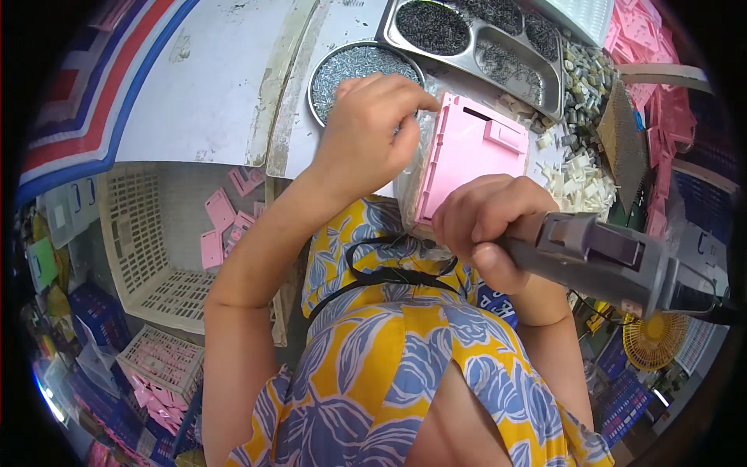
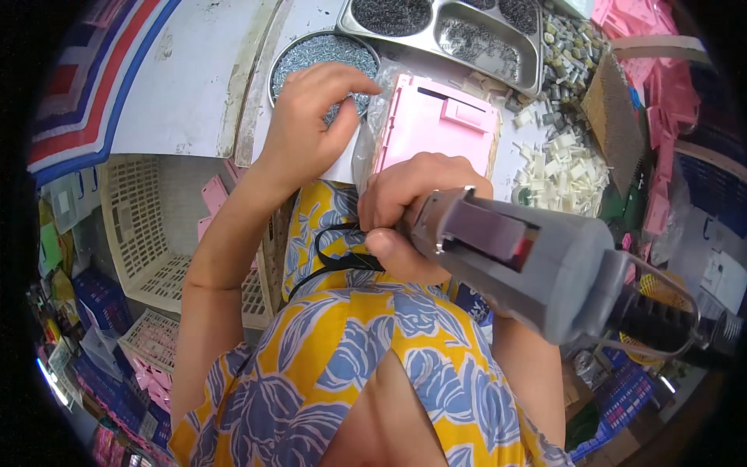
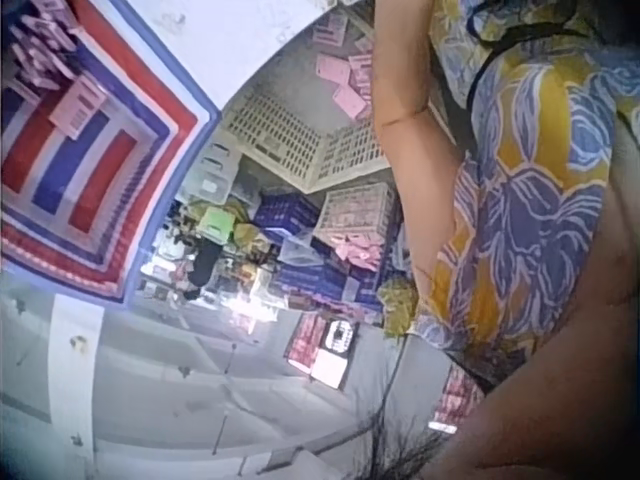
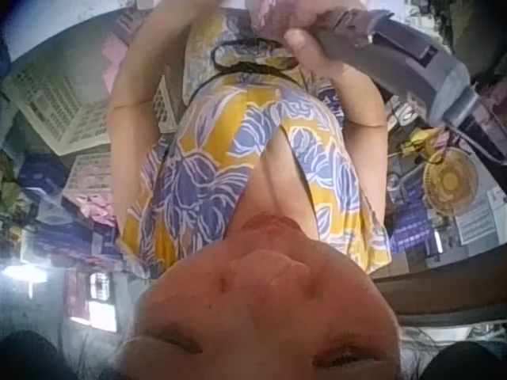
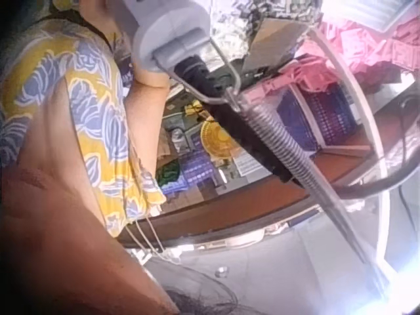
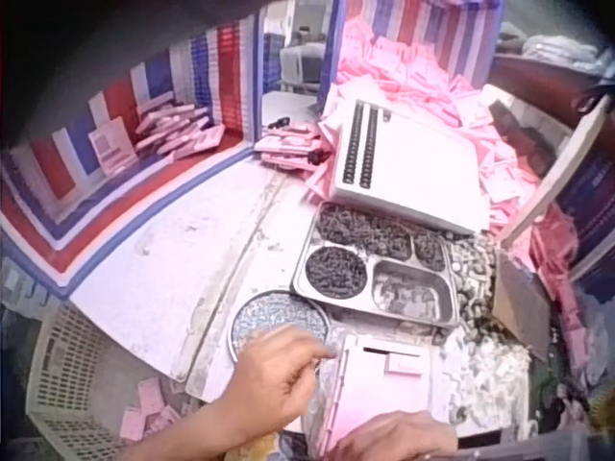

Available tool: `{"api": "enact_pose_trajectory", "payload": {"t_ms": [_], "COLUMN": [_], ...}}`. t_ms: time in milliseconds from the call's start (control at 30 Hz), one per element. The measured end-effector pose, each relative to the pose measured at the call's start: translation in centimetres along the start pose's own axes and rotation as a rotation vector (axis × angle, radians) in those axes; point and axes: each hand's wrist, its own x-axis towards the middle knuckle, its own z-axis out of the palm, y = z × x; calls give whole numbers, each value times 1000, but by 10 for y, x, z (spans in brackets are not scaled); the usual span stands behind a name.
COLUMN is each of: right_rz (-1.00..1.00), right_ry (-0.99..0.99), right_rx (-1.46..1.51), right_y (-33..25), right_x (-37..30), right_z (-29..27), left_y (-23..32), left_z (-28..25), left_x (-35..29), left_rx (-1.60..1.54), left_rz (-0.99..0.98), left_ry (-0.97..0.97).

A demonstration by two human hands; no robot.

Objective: Soldering wires and assembling internal components of a pink electronic toy, then securing the casing with an electric screwdriver.

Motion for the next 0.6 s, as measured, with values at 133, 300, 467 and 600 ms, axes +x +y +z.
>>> {"api": "enact_pose_trajectory", "payload": {"t_ms": [133, 300, 467, 600], "right_rz": [13, 20, -20, -67], "right_ry": [-8, 59, 65, 25], "right_rx": [-27, 181, 170, 136], "right_y": [4, -4, -19, -24], "right_x": [0, -3, 1, 7], "right_z": [-1, 1, -2, -4], "left_y": [-1, 7, 31, 43], "left_z": [12, 2, -21, -15], "left_x": [10, 2, -30, -51], "left_rx": [-33, -72, -116, -104], "left_rz": [42, 115, 122, 35], "left_ry": [1, -84, -319, -298]}}
